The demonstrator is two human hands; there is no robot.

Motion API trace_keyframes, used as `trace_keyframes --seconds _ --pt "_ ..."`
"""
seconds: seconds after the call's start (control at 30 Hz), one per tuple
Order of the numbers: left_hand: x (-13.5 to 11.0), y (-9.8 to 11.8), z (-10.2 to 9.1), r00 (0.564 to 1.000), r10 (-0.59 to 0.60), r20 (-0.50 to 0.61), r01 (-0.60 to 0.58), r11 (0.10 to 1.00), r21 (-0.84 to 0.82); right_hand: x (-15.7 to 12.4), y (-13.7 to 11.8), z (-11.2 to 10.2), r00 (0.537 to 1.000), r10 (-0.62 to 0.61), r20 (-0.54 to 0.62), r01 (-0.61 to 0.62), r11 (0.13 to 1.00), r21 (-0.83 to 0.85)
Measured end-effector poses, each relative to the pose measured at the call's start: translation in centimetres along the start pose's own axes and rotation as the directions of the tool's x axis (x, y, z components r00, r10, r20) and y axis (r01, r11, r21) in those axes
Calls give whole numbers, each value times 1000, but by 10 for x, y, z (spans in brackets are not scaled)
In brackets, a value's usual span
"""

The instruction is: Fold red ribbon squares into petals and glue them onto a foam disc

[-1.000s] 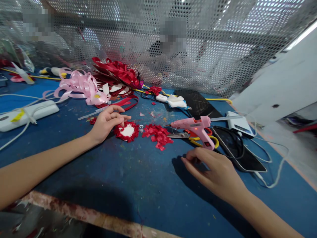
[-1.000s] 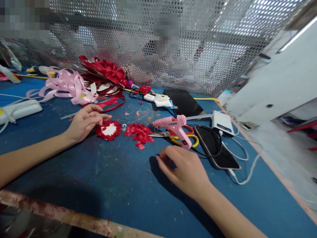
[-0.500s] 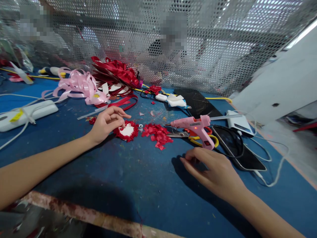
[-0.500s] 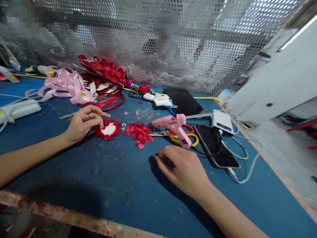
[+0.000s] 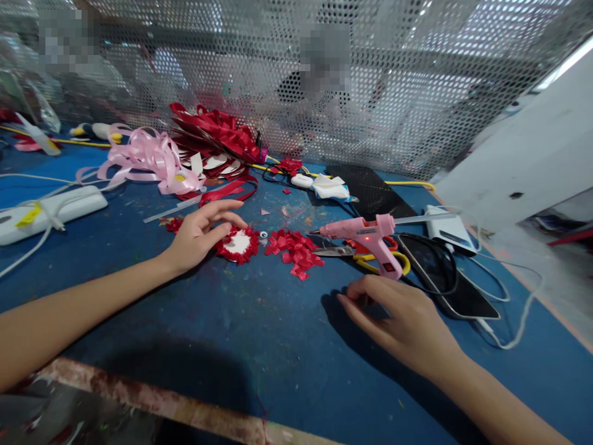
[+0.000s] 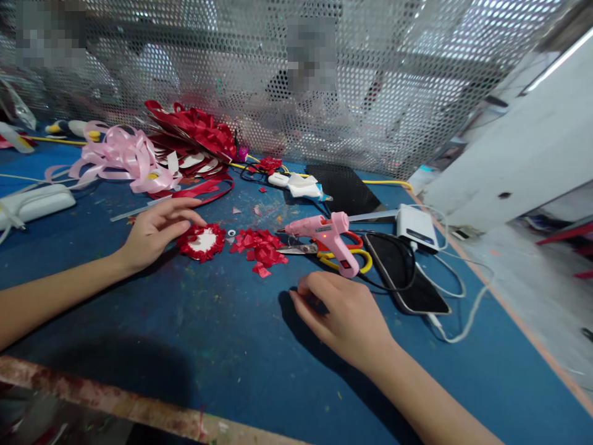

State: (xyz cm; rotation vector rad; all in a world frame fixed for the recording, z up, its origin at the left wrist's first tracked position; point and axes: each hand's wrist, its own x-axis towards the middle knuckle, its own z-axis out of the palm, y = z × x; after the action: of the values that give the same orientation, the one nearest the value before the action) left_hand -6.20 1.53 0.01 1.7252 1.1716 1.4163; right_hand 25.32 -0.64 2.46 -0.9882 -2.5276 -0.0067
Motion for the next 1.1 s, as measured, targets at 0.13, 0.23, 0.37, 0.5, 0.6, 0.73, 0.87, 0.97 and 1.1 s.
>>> trace_keyframes --seconds 0.13,0.23,0.37,0.5,0.6,0.73,0.87,0.97,1.1 --pt "-1 -1 0 1000 26 11 -26 1000 12 0 -1 -1 1000 7 5 -7 1000 5" --pt "-1 -3 1 999 45 -2 -45 999 11 1 -2 -2 1000 7 3 -7 1000 7" --pt "-1 -5 0 992 119 -30 -118 993 15 0 -1 -1 1000 1 2 -1 1000 2" --pt "-1 -7 0 977 214 3 -214 974 76 -1 0 0 1000 -8 1 8 1000 4" --pt "-1 -8 0 970 244 4 -243 965 102 -2 1 1 1000 -29 -9 29 1000 3" --pt "0 -8 1 970 244 3 -244 969 31 -1 1 1 999 -37 -16 37 999 -8" --pt "0 -9 3 977 213 -4 -213 977 -27 0 3 2 999 -36 -17 36 999 -6" --pt "-1 -10 3 979 206 -16 -206 978 -21 0 4 2 999 -31 -12 31 999 -8" --pt "-1 -11 2 983 185 -20 -185 983 -14 -1 3 1 999 -33 -10 32 999 -12"
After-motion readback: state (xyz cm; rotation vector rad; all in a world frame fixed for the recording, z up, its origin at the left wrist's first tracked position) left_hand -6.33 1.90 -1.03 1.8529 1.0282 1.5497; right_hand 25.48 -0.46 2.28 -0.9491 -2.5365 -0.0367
